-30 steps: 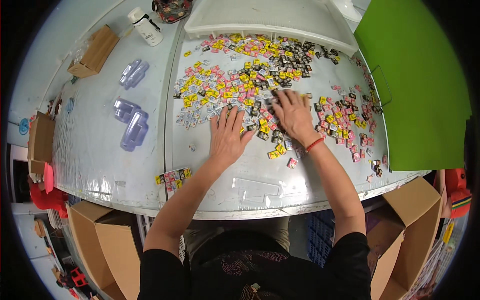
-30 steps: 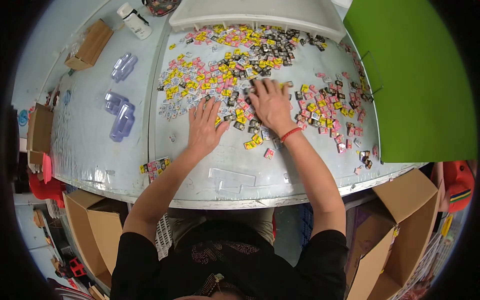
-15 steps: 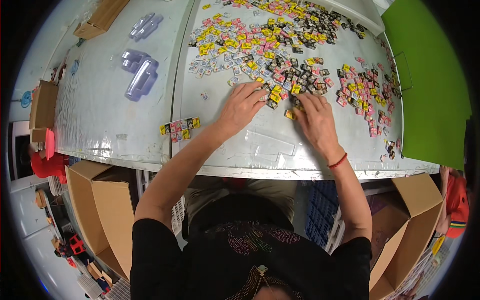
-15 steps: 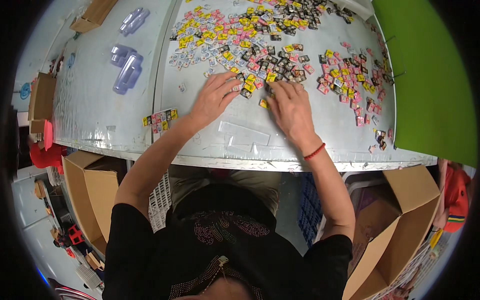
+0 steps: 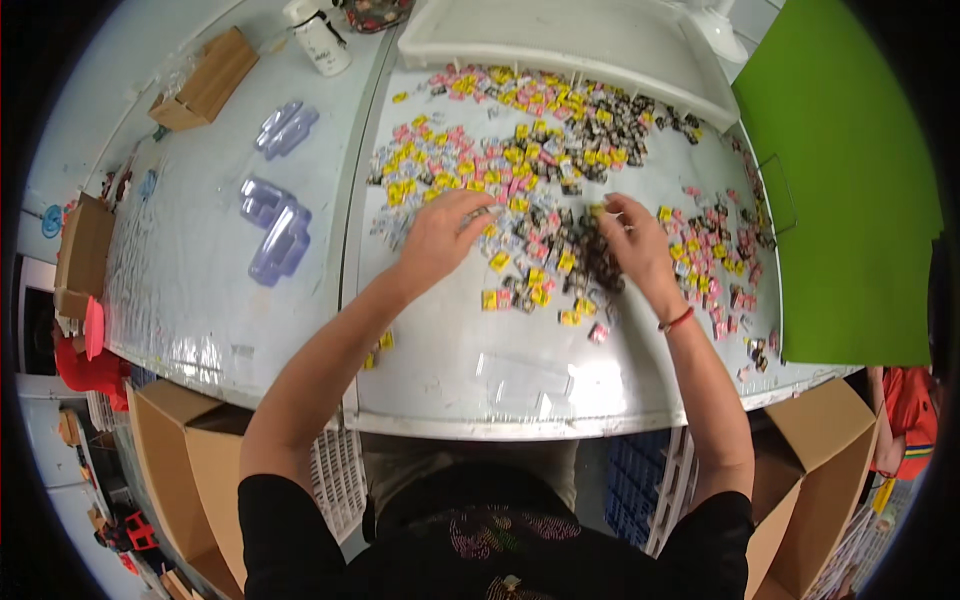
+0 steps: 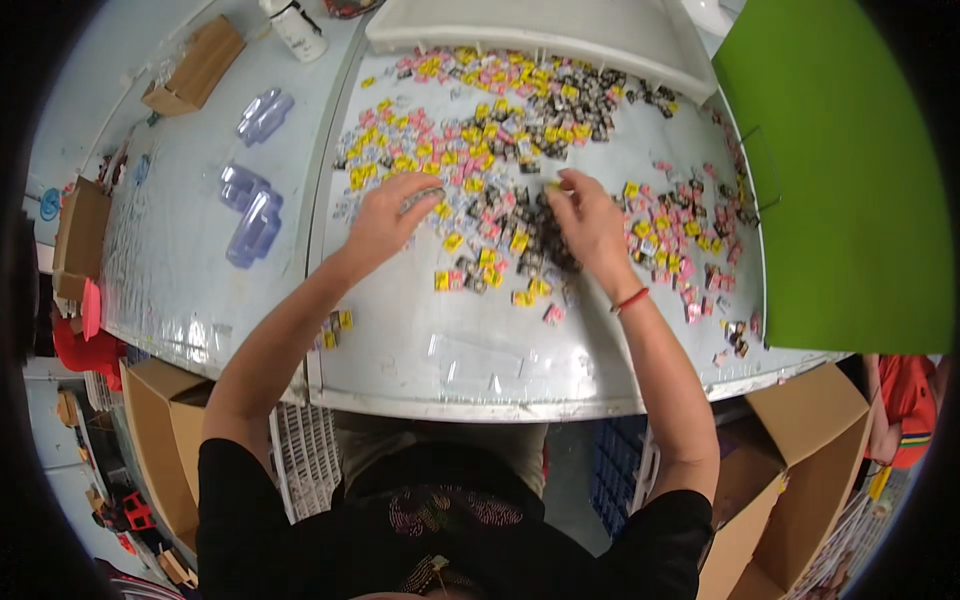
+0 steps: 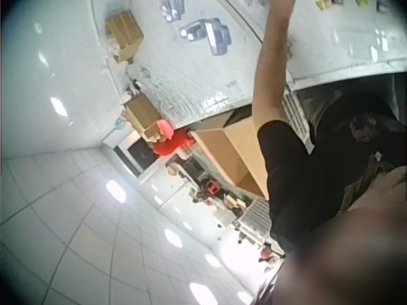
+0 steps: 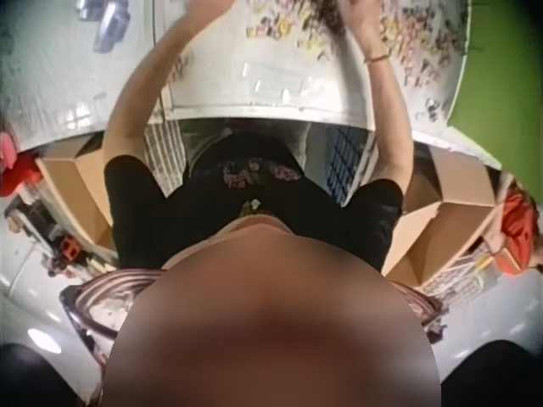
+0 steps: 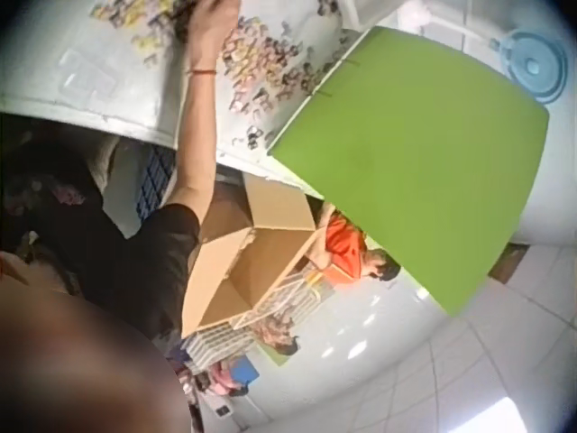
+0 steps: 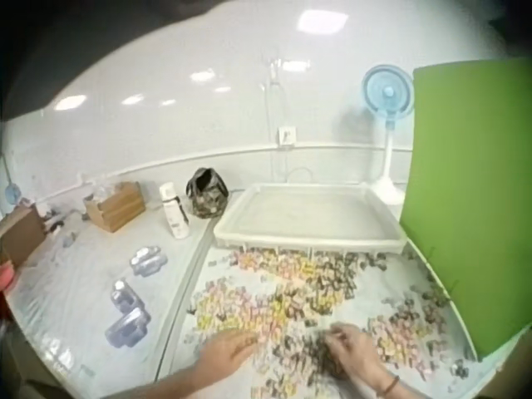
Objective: Selecting and arranging small colorful toy components into plastic blister packaging on a production workbench.
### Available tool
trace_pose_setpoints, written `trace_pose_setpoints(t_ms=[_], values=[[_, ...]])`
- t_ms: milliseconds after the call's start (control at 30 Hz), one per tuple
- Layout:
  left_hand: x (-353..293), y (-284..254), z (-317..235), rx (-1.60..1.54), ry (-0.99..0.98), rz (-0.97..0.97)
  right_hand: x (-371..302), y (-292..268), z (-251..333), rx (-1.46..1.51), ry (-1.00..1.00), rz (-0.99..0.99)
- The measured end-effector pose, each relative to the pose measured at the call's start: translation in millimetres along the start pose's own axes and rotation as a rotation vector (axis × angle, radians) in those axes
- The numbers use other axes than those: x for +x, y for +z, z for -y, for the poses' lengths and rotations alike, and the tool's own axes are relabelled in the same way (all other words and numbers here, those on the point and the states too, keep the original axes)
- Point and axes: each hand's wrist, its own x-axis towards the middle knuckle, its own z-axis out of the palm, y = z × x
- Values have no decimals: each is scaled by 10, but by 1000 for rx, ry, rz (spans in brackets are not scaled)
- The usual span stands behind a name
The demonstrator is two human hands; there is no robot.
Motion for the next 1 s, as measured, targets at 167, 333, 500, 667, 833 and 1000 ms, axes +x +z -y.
trace_pose_setpoints(t_ms=[167,333,500,667,833,1000], values=[[1024,-1,446,-80,-395,66,1352,-288,-323,739,336,18],[1719,173,1132,129,-118,-31,2250,-244,-417,1103,481,-129],[2021,207,1678,230,-31,-168,2506,-207,-380,1108,477,-212],[2153,246,1601,145,1,-231,2643,-552,-18,1163,408,-304],[2537,273,1814,55,-73,-118,2903,-1063,442,1188,134,-208],[2875,476,2273,-2,42,143,2998,-1107,553,1212,123,-190]])
